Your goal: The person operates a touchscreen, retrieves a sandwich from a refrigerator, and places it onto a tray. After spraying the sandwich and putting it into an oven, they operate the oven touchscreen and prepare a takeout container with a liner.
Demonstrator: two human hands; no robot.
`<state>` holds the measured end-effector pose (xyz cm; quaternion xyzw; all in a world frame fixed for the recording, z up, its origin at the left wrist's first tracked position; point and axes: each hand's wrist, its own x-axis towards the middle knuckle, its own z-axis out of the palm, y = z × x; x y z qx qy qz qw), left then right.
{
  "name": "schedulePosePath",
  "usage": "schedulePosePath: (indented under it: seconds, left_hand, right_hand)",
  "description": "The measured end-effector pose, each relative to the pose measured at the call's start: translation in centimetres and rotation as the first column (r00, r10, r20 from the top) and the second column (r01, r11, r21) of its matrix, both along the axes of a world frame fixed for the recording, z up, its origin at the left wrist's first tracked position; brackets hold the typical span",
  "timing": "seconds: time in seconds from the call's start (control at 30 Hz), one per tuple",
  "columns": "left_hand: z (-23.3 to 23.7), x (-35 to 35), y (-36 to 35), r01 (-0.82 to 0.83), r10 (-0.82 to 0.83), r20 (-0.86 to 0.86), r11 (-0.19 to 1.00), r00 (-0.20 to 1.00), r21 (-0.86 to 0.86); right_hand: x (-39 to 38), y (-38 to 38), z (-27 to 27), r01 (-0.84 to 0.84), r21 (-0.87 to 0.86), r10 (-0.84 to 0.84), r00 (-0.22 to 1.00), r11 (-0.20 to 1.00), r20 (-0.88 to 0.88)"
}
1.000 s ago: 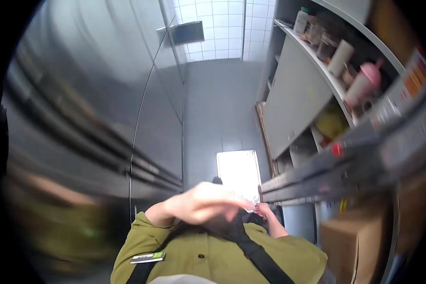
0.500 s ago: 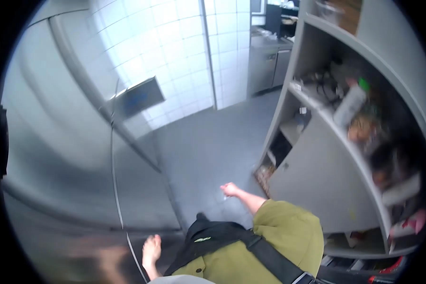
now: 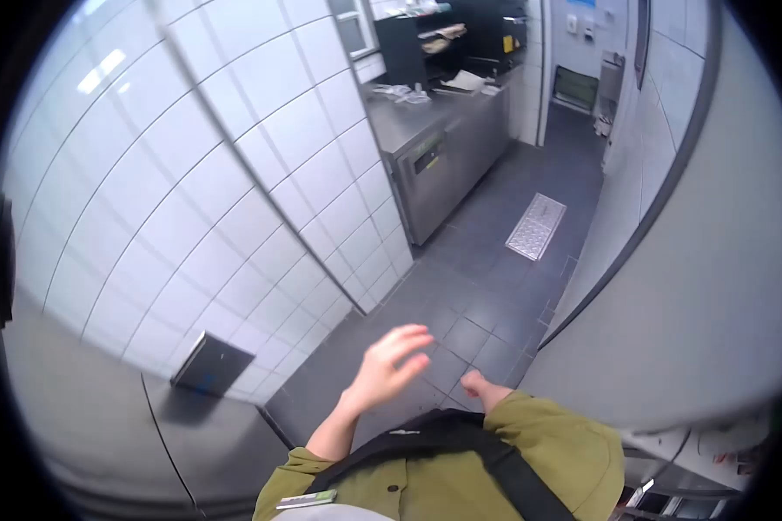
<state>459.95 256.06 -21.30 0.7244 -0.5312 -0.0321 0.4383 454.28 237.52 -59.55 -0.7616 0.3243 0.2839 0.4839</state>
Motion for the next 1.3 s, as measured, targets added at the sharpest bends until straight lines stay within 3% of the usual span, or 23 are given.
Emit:
schedulePosePath:
  seconds: [0.03, 0.07, 0.13, 0.2, 0.3, 0.37, 0.4, 0.43, 0.47, 0.5, 0.53, 0.63, 0.7, 0.77, 0.83, 0.87, 0.93, 0.97, 1.03, 1.1, 1.17, 1.23, 1.3]
  left_hand:
    - [-1.5, 4.6, -2.1, -0.086, 0.085, -0.026, 0.994, 0.996, -0.065]
    - [-2.3, 9.2, -4.1, -0.2, 0.189, -0.105, 0.975, 0.976, -0.1]
    - [-5.0, 18.5, -8.0, -0.382, 0.333, -0.28, 0.914, 0.9, -0.139]
    - [-8.2, 28.2, -13.0, -0.463, 0.436, -0.181, 0.875, 0.881, -0.141]
    - [-10.2, 41.8, -24.0, -0.443, 0.439, -0.061, 0.88, 0.896, -0.172]
    - [-11.1, 50.4, -32.9, -0.438, 0.421, -0.126, 0.879, 0.898, -0.186]
    - [-11.2, 54.2, -37.4, -0.479, 0.45, -0.185, 0.861, 0.874, -0.17]
    - [-11.7, 58.0, -41.8, -0.474, 0.379, -0.526, 0.879, 0.762, -0.054]
    - [-12.8, 62.3, -46.2, -0.441, 0.227, -0.843, 0.897, 0.488, -0.014]
    - [-13.8, 66.3, -50.1, -0.439, 0.141, -0.947, 0.899, 0.287, 0.0]
    - [-14.0, 69.6, -53.8, -0.501, 0.17, -0.972, 0.863, 0.16, 0.068]
    - [-21.6, 82.4, -65.1, -0.696, 0.401, -0.887, 0.704, 0.227, 0.14]
    - [-26.2, 89.9, -70.1, -0.835, 0.59, -0.783, 0.52, 0.197, 0.182]
    - [-24.6, 93.4, -72.2, -0.93, 0.691, -0.713, 0.331, 0.121, 0.163]
    - [-21.5, 95.0, -74.7, -0.945, 0.959, -0.281, 0.119, 0.03, 0.306]
    - [-20.7, 95.6, -75.8, -0.939, 1.0, -0.016, -0.004, -0.01, 0.345]
    - [-21.9, 98.6, -77.5, -0.954, 1.0, 0.025, -0.018, -0.011, 0.299]
    - [-22.7, 99.9, -78.1, -0.959, 0.999, 0.04, -0.026, -0.016, 0.282]
    - [-22.4, 99.9, -79.3, -0.986, 0.984, -0.055, 0.167, 0.167, -0.02]
    - [-16.0, 96.9, -80.5, -0.89, 0.862, -0.244, 0.393, 0.444, -0.231]
    - [-11.4, 93.4, -82.8, -0.836, 0.87, 0.001, 0.474, 0.492, -0.276]
    - [-7.7, 90.3, -85.6, -0.804, 0.825, 0.114, 0.565, 0.553, -0.186]
    - [-6.7, 88.4, -89.3, -0.749, 0.778, 0.16, 0.628, 0.608, -0.212]
  right_hand:
    - [1.3, -2.2, -0.3, -0.003, -0.007, 0.003, 0.997, 1.0, -0.073]
    - [4.5, -3.9, -0.3, 0.265, 0.094, -0.266, 0.964, 0.96, -0.004]
    - [13.3, -9.6, -1.2, 0.383, 0.121, -0.38, 0.924, 0.916, -0.054]
    - [21.9, -16.1, 0.9, -0.089, -0.097, 0.094, 0.995, 0.991, 0.043]
    - [32.5, -23.9, 3.4, 0.278, 0.218, -0.33, 0.907, 0.936, 0.261]
    - [36.7, -27.9, 8.0, 0.577, 0.491, -0.732, 0.648, 0.653, 0.211]
    - [37.4, -31.0, 8.4, 0.591, 0.438, -0.723, 0.643, 0.678, 0.251]
    - [37.3, -33.7, 8.7, 0.6, 0.386, -0.709, 0.643, 0.701, 0.29]
    - [36.9, -36.4, 7.9, 0.603, 0.339, -0.691, 0.644, 0.722, 0.328]
    - [35.5, -39.2, 5.7, 0.644, 0.337, -0.726, 0.586, 0.686, 0.358]
    - [33.6, -41.3, 5.4, 0.703, 0.308, -0.764, 0.546, 0.641, 0.344]
    - [27.1, -46.1, 3.5, 0.908, 0.27, -0.946, 0.298, 0.321, 0.125]
    - [25.4, -50.6, 2.2, 0.939, 0.139, -0.949, 0.308, 0.315, 0.07]
    - [25.8, -55.4, 4.0, 0.909, 0.041, -0.908, 0.41, 0.415, 0.085]
    - [31.1, -62.0, 5.4, 0.861, -0.014, -0.853, 0.506, 0.509, 0.127]
    - [34.5, -66.2, 4.3, 0.756, -0.041, -0.735, 0.645, 0.653, 0.209]
    - [47.4, -72.8, 10.8, 0.352, -0.203, -0.218, 0.847, 0.914, 0.486]
    - [54.3, -75.1, 13.6, 0.243, -0.228, -0.092, 0.847, 0.943, 0.523]
    - [67.4, -77.3, 21.4, -0.009, -0.131, 0.103, 0.677, 0.991, 0.729]
    - [77.6, -77.6, 26.6, -0.102, -0.223, 0.244, 0.3, 0.969, 0.922]
    - [84.8, -77.7, 30.5, -0.096, -0.21, 0.223, 0.163, 0.973, 0.961]
    - [90.4, -79.2, 30.2, -0.132, -0.097, 0.123, 0.204, 0.986, 0.971]
    - [92.9, -81.6, 29.2, -0.27, 0.466, -0.287, 0.507, 0.843, 0.813]
